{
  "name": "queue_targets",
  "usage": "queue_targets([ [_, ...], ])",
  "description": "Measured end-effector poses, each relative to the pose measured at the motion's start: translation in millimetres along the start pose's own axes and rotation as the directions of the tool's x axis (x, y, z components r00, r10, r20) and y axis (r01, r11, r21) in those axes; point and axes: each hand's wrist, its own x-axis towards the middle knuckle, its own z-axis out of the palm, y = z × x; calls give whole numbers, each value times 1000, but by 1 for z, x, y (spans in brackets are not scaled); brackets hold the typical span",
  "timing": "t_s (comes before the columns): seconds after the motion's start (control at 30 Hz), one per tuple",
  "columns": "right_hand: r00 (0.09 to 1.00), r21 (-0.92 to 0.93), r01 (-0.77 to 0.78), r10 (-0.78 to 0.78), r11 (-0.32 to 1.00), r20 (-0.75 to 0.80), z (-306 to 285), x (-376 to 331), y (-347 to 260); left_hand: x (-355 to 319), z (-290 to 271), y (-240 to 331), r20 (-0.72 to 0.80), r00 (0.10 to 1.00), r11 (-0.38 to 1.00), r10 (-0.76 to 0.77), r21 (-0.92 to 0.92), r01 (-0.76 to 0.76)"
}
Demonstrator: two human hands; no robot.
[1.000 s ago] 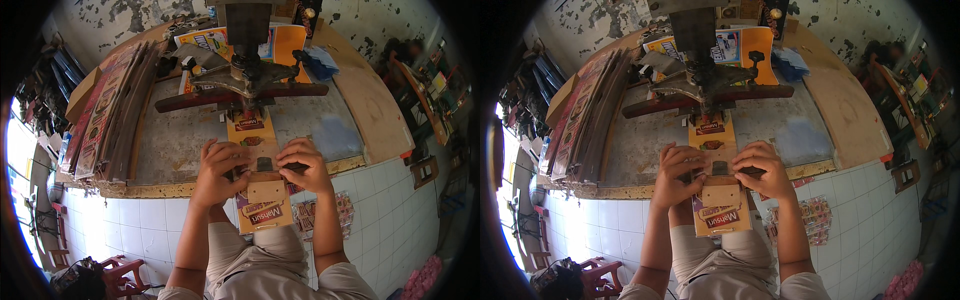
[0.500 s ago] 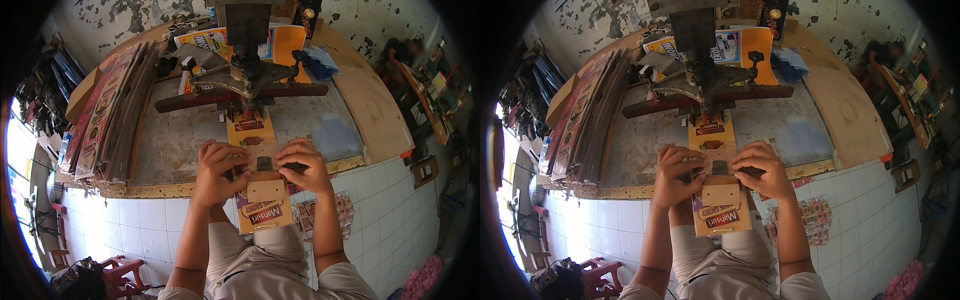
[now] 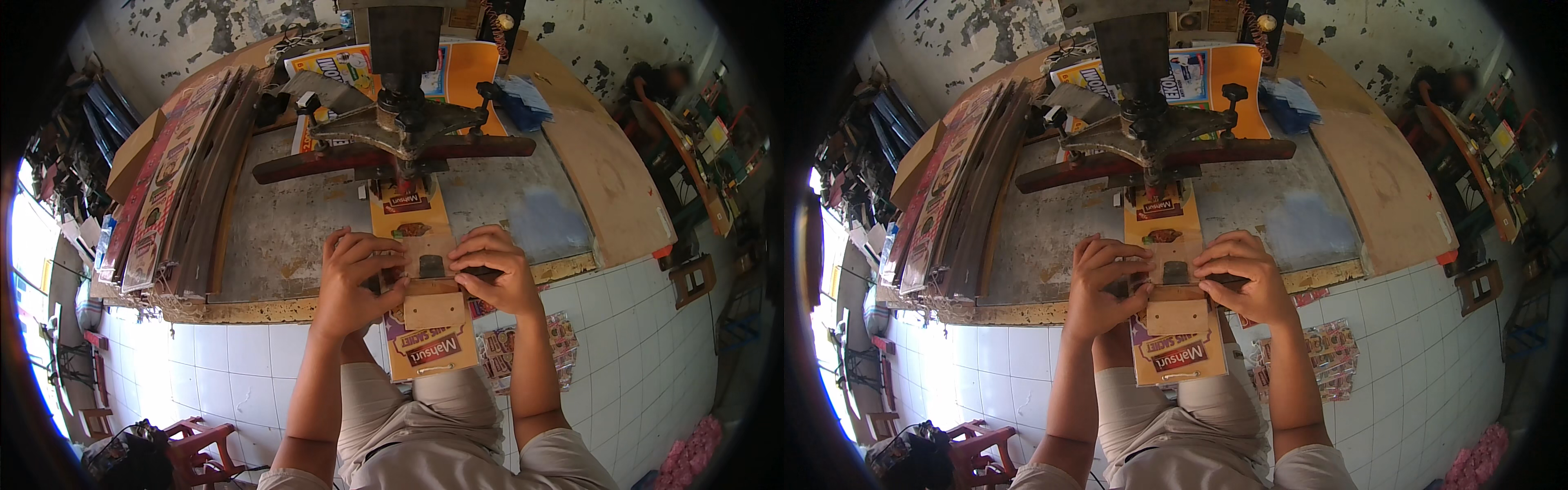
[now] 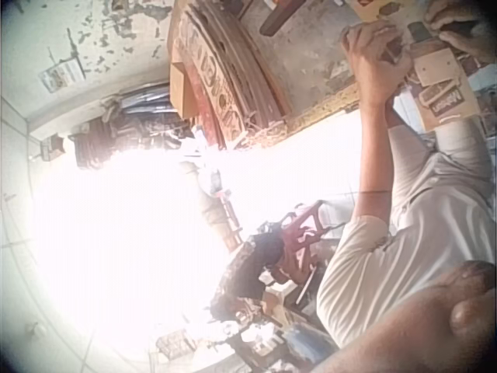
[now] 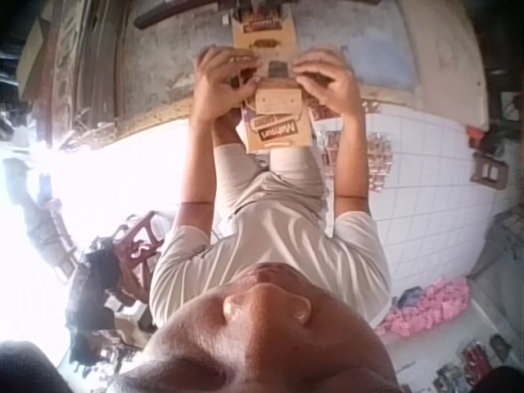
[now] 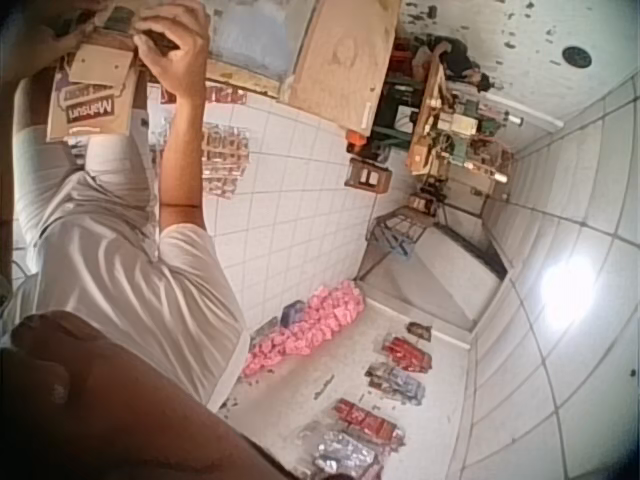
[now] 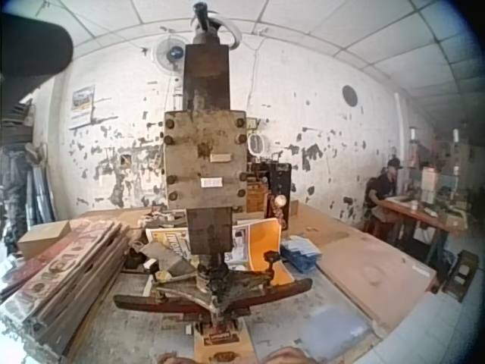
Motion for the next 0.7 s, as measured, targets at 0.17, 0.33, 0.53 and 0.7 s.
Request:
queue_targets([
  [0.17, 1000, 3, -1, 1, 1000, -1, 0, -1, 1, -1, 0, 0, 0, 1000, 1000, -2, 3, 2],
  [0.33, 1000, -3, 3, -3, 1000, 0, 0, -1, 1, -1, 0, 0, -5, 1000, 1000, 3, 5, -3],
  [0.53, 1000, -15, 13, -13, 1000, 3, 0, -1, 1, 0, 0, 0, -18, 1000, 1000, 16, 9, -16],
  [0.7, 1000, -3, 18, -18, 1000, -2, 0, -1, 2, -1, 1, -1, -24, 1000, 1000, 20, 23, -19],
])
